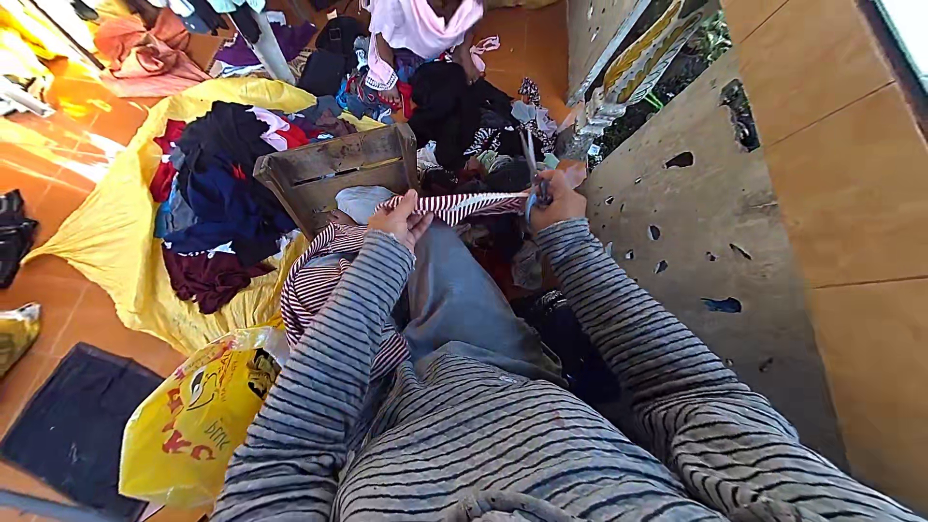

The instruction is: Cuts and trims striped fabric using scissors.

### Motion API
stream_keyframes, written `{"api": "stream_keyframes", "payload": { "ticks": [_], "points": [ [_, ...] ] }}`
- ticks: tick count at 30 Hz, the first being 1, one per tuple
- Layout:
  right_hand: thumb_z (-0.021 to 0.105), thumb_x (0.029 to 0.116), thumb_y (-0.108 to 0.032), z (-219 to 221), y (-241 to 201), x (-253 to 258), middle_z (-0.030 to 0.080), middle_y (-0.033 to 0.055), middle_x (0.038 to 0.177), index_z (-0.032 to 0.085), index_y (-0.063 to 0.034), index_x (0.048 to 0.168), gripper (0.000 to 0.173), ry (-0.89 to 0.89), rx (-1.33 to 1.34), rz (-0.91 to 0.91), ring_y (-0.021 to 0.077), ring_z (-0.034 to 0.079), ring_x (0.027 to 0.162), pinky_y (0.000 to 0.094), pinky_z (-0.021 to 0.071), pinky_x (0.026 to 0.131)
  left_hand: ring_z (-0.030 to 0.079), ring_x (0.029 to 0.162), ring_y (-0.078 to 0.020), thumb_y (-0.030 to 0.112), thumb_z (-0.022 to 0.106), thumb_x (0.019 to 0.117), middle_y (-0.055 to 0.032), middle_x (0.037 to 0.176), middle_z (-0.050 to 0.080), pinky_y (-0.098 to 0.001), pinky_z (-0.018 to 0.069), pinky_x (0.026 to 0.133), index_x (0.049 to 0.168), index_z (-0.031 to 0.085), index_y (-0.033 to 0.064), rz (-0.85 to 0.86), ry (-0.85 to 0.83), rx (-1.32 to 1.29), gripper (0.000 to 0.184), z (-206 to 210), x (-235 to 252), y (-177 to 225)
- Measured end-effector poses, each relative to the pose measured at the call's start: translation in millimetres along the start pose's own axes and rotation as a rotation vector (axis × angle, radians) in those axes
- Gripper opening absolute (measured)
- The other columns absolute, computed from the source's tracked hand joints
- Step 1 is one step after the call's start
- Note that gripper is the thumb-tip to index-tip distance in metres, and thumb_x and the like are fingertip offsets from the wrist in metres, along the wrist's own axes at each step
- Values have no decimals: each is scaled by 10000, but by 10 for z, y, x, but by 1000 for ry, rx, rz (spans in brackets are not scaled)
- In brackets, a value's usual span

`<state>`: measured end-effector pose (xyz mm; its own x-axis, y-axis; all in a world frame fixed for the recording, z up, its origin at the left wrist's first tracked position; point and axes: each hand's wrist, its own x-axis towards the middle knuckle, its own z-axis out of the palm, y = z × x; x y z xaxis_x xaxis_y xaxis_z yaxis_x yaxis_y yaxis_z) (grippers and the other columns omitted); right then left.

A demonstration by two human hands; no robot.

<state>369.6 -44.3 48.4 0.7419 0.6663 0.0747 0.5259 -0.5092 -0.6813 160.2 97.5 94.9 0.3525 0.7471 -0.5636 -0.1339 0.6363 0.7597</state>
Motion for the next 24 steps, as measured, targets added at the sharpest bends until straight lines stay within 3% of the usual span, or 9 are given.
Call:
{"api": "stream_keyframes", "payload": {
  "ticks": [4, 7, 12, 14, 16, 18, 21, 22, 24],
  "points": [
    [714, 866, -25, -144, -72, 121, 726, 217, 1039, 550, 20, 1330, 495, 129, 96, -66, 393, 711, 920, 588, 561, 811, 669, 820, -192, 170, 576, 1052, -132, 1014, 605, -335, 598, 758, 1374, 417, 17, 16, 18, -97, 390, 178, 74, 266],
    [726, 810, -11, -199, 52, -229, 733, 213, 1012, 545, 73, 1297, 526, 64, 185, -233, 349, 730, 899, 545, 591, 804, 627, 765, -146, 162, 555, 1055, -86, 975, 585, -284, 570, 704, 1333, 453, 63, -19, 65, -161, 313, 1, -19, 58],
    [745, 822, -104, 56, 376, -1113, 727, 218, 1007, 683, 60, 1153, 375, -332, 75, -305, 331, 716, 912, 504, 584, 836, 541, 593, -85, 270, 501, 1072, -19, 768, 532, -209, 503, 565, 1044, 514, 94, -320, 287, -275, 179, -638, -51, -848],
    [750, 826, -117, 127, 399, -1285, 726, 222, 1032, 668, 58, 1197, 419, -442, 96, -230, 335, 714, 929, 504, 573, 855, 573, 712, -99, 216, 494, 1079, -55, 865, 581, -228, 510, 682, 1119, 538, 27, -354, 236, -154, 198, -728, -160, -1038],
    [789, 798, -199, 166, 465, -1321, 741, 182, 1014, 680, 33, 1212, 487, -412, 143, -246, 277, 719, 896, 443, 584, 827, 633, 948, -143, 112, 504, 1073, -152, 1153, 615, -268, 530, 851, 1378, 439, -35, -314, 152, -83, 345, -749, -236, -1081],
    [821, 771, -288, 135, 467, -1269, 745, 151, 1004, 692, 5, 1227, 557, -367, 146, -262, 250, 711, 890, 412, 583, 819, 634, 999, -169, 31, 555, 1035, -191, 1231, 566, -290, 539, 875, 1414, 355, -34, -270, 163, -86, 433, -733, -212, -1088],
    [838, 747, -354, -15, 319, -1173, 720, 161, 1000, 674, 17, 1263, 657, -444, 138, -267, 272, 669, 909, 437, 550, 827, 626, 823, -147, -71, 558, 990, -103, 1002, 557, -292, 563, 770, 1173, 411, 31, -207, 180, -145, 256, -703, -205, -1089],
    [820, 762, -400, -72, 263, -1153, 715, 149, 983, 661, 22, 1274, 682, -543, 146, -248, 240, 662, 878, 419, 549, 808, 611, 729, -122, -91, 549, 981, -60, 892, 565, -274, 563, 715, 1079, 440, 59, -199, 165, -160, 210, -702, -207, -1098],
    [751, 801, -492, -154, 173, -1134, 689, 78, 916, 637, 18, 1249, 688, -823, 188, -168, 117, 631, 767, 329, 544, 721, 593, 650, -105, -112, 530, 975, -31, 807, 587, -253, 556, 676, 1068, 530, 38, -200, 111, -181, 176, -712, -227, -1103]
  ]
}}
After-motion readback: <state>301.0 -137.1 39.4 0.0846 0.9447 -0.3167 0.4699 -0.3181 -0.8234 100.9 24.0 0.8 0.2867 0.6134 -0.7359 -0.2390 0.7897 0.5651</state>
